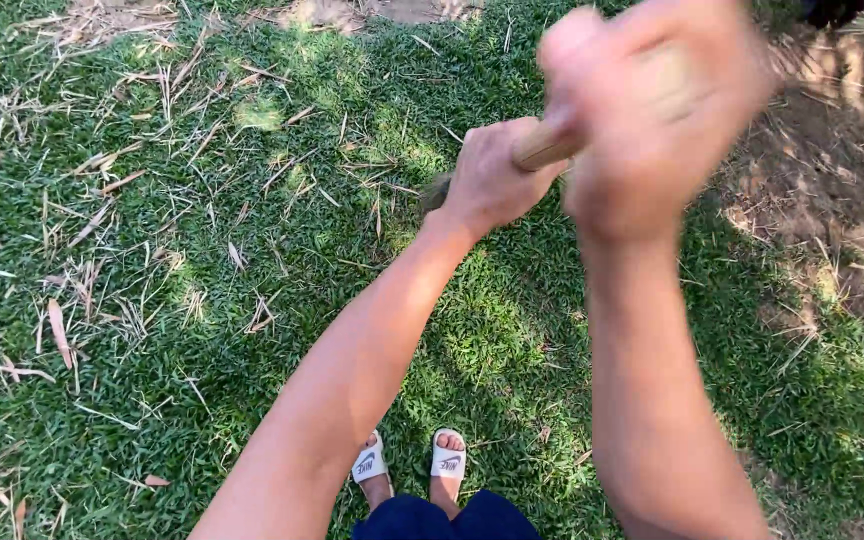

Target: Sweeping dry leaves and trash from a grassy area using a broom.

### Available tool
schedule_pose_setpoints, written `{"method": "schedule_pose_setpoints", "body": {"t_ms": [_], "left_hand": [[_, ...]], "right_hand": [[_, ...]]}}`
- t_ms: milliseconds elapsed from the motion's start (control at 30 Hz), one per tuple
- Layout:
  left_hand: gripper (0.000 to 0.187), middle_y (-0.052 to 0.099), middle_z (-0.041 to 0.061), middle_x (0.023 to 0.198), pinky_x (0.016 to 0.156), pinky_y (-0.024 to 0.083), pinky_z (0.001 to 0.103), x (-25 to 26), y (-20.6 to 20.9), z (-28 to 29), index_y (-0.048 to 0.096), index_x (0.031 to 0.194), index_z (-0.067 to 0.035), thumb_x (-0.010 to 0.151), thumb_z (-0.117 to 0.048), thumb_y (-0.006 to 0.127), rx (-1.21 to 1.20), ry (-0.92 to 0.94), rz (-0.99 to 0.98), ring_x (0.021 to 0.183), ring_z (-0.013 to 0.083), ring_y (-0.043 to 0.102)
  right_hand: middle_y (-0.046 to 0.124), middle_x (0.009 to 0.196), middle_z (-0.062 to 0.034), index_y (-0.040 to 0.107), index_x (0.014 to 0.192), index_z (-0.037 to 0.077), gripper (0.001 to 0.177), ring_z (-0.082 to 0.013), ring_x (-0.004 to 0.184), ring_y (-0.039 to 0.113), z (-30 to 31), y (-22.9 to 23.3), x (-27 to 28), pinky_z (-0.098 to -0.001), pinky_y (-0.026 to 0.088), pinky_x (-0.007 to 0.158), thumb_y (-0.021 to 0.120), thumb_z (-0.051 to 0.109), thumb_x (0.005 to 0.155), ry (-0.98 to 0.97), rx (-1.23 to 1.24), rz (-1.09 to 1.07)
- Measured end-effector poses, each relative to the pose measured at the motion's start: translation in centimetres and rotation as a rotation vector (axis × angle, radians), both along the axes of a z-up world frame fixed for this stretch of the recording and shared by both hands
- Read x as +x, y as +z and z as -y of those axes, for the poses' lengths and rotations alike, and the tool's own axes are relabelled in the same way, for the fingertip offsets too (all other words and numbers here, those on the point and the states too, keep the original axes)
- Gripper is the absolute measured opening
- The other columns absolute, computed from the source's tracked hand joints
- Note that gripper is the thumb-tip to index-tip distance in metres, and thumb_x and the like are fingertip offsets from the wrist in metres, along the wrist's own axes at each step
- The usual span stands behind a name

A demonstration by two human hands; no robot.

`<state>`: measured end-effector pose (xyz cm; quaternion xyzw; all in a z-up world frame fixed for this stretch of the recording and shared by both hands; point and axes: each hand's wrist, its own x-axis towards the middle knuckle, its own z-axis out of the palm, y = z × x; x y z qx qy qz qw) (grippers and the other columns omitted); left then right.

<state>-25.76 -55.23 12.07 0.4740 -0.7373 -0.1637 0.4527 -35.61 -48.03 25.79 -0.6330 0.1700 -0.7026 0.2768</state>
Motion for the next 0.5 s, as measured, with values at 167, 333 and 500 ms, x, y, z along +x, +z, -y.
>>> {"method": "schedule_pose_setpoints", "body": {"t_ms": [167, 333, 500], "left_hand": [[0.031, 0.072, 0.016, 0.118, 0.098, 0.053, 0.038, 4.4, -7.0, -1.1, 0.069, 0.114, -0.012, 0.097, -0.037, 0.068, 0.451, -0.742, -0.993, 0.117, 0.0325, 0.069], [0.041, 0.075, 0.022, 0.094, 0.085, 0.059, 0.047, 9.1, -4.5, -6.1, 0.071, 0.096, -0.001, 0.082, -0.04, 0.072, 0.576, 0.213, 0.177, 0.095, 0.0405, 0.074], [0.031, 0.072, 0.021, 0.086, 0.082, 0.057, 0.05, 10.7, 3.0, -7.3, 0.077, 0.089, -0.011, 0.086, -0.041, 0.068, 0.448, 0.283, 0.246, 0.086, 0.0427, 0.072]], "right_hand": [[0.059, 0.072, 0.0001, 0.062, 0.08, 0.006, 0.025, -0.0104, 0.066, 0.054, -0.1, -7.6, 5.0, -0.0262, 0.04, 0.061, 0.087, 0.007, 0.083, -0.066, 0.102, -0.352], [0.058, 0.067, -0.0044, 0.057, 0.082, 0.006, 0.021, -0.0146, 0.057, 0.058, 1.6, -6.7, 6.0, -0.0317, 0.049, 0.055, 0.077, 0.002, 0.086, 0.298, 0.43, 0.085], [0.053, 0.067, -0.0075, 0.055, 0.083, 0.004, 0.018, -0.0211, 0.056, 0.056, 3.9, -0.7, 4.3, -0.0379, 0.05, 0.054, 0.067, -0.003, 0.095, 0.49, 0.408, 0.241]]}}
